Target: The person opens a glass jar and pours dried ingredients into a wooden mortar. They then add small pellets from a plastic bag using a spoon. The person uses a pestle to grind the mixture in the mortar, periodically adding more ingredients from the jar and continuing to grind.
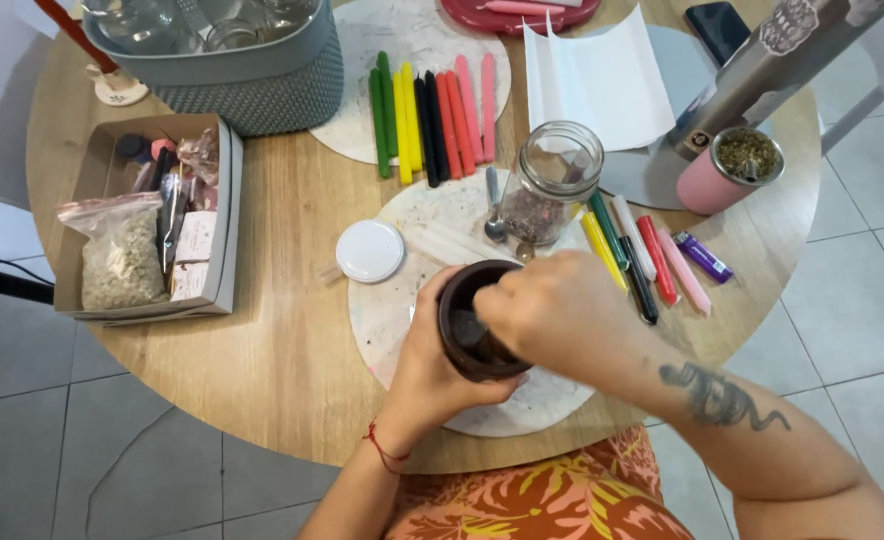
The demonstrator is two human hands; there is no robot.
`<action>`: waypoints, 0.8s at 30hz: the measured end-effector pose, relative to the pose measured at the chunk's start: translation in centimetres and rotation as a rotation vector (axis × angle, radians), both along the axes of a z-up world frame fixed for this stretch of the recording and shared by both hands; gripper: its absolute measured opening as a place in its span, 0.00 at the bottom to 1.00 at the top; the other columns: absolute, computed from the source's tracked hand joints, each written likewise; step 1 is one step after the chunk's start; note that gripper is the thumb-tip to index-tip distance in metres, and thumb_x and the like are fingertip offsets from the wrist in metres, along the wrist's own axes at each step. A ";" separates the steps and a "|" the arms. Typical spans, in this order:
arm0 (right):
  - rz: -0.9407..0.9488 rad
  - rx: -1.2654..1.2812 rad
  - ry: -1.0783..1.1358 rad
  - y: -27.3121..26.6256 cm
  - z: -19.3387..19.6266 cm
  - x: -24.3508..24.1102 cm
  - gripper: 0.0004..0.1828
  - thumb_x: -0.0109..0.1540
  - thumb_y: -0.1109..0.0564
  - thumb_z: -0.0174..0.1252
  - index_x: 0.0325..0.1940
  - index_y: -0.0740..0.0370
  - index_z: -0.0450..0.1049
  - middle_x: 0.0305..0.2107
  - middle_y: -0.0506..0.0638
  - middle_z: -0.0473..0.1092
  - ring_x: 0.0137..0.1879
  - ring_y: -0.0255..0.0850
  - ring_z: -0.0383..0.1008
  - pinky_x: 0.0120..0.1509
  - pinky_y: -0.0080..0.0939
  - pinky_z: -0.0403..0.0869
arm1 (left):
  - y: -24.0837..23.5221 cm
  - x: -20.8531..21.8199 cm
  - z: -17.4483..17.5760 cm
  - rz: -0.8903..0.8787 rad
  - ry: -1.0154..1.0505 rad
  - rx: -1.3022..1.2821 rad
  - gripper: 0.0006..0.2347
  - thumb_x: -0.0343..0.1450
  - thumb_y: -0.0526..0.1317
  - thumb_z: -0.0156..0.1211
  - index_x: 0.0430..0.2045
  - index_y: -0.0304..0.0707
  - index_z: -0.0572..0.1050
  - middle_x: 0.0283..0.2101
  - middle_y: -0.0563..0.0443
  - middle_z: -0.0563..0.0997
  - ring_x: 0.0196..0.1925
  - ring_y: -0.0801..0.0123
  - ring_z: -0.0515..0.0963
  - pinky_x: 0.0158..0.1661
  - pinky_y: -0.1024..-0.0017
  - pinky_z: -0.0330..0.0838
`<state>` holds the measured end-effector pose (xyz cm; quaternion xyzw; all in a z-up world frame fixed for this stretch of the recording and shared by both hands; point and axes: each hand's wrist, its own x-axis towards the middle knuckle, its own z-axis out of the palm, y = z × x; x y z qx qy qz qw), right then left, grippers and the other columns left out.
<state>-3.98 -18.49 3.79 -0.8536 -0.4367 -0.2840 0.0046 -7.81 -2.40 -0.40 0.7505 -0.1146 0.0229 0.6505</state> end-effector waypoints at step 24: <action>0.006 0.008 -0.030 2.7 0.2 -0.9 0.05 0.53 0.55 0.51 0.21 0.51 0.68 0.12 0.44 0.64 0.19 0.43 0.66 0.24 0.40 0.64 | -0.3 -0.3 -0.1 -0.001 0.032 -0.016 0.46 0.41 0.38 0.74 0.56 0.37 0.55 0.54 0.38 0.69 0.57 0.49 0.70 0.57 0.56 0.65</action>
